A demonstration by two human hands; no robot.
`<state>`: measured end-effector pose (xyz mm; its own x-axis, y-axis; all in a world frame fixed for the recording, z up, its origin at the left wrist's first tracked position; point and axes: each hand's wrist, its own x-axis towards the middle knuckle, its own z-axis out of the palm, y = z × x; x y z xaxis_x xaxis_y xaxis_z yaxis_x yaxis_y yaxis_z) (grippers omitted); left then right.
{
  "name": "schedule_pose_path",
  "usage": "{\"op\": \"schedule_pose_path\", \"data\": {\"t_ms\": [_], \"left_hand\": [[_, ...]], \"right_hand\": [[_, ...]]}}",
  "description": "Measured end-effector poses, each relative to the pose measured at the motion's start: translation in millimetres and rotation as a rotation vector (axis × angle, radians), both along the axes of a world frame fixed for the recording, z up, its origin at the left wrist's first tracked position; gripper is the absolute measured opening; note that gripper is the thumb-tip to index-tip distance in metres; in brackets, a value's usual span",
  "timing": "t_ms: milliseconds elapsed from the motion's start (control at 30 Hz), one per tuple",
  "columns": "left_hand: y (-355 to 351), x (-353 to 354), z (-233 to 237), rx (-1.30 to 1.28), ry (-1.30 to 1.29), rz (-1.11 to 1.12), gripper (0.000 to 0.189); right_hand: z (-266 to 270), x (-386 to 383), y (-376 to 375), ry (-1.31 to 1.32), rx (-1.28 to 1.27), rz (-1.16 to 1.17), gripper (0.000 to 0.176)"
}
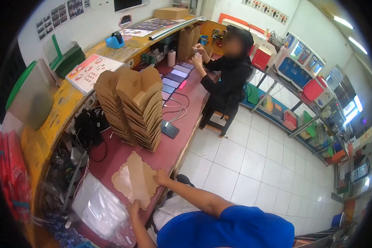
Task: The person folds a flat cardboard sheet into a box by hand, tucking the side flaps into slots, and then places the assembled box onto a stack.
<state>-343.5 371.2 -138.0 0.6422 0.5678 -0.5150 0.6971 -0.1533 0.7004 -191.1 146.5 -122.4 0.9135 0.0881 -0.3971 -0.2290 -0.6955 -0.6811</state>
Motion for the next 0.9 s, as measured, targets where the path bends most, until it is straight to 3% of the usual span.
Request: {"op": "schedule_pose_path", "data": {"t_ms": [167, 267, 300, 333, 400, 467, 533, 633, 733, 767, 800, 833, 900], "left_hand": [[23.1, 2.3, -62.9, -0.152, 0.036, -0.058, 0.039], [16.7, 1.0, -48.5, -0.311, 0.002, 0.004, 0.034], [10.1, 1.3, -36.8, -0.438, -0.065, 0.091, 0.032], [2.9, 1.1, -27.0, -0.44, -0.06, 0.086, 0.032], [-5.7, -4.3, -14.8, -0.486, -0.383, 0.139, 0.031], [-1.7, -7.4, -15.9, -0.435, -0.385, 0.144, 0.029], [5.6, -5.9, -25.5, -0.383, -0.388, 0.15, 0.028], [12.6, -15.6, -25.0, -0.191, -0.413, 0.18, 0.028], [9.4, -12.8, 5.6, 0.271, -0.292, 0.01, 0.032], [12.5, -17.0, 1.2, 0.383, -0.285, -0.054, 0.033], [12.1, -17.7, -3.9, 0.413, -0.332, -0.01, 0.034], [15.0, -14.0, 1.2, 0.44, -0.218, -0.051, 0.033], [10.6, -15.8, 8.3, 0.459, -0.31, 0.021, 0.034]], "right_hand": [[-12.6, 3.2, -8.0, 0.006, 0.194, -0.1, 0.049], [-2.0, 6.9, -19.8, 0.022, 0.169, -0.122, 0.046], [-9.1, 11.2, -25.2, 0.138, 0.336, -0.137, 0.047], [-13.5, 12.4, -30.8, 0.256, 0.501, -0.153, 0.048], [-3.8, 12.5, -36.5, 0.329, 0.545, -0.19, 0.046], [3.4, 8.8, -36.2, 0.395, 0.59, -0.223, 0.043], [5.1, 4.4, -32.6, 0.026, 0.278, -0.062, 0.04], [38.2, -3.5, -17.6, -0.057, 0.141, 0.009, 0.039], [35.2, -6.0, -4.8, -0.137, 0.04, 0.063, 0.045], [16.5, -9.9, -4.1, -0.317, 0.069, 0.061, 0.046], [-8.8, -14.9, -2.4, -0.486, 0.115, 0.069, 0.047], [-19.9, -12.8, -1.0, -0.516, 0.099, 0.091, 0.047], [-9.9, -18.3, -2.1, -0.643, 0.073, 0.171, 0.045]]}}
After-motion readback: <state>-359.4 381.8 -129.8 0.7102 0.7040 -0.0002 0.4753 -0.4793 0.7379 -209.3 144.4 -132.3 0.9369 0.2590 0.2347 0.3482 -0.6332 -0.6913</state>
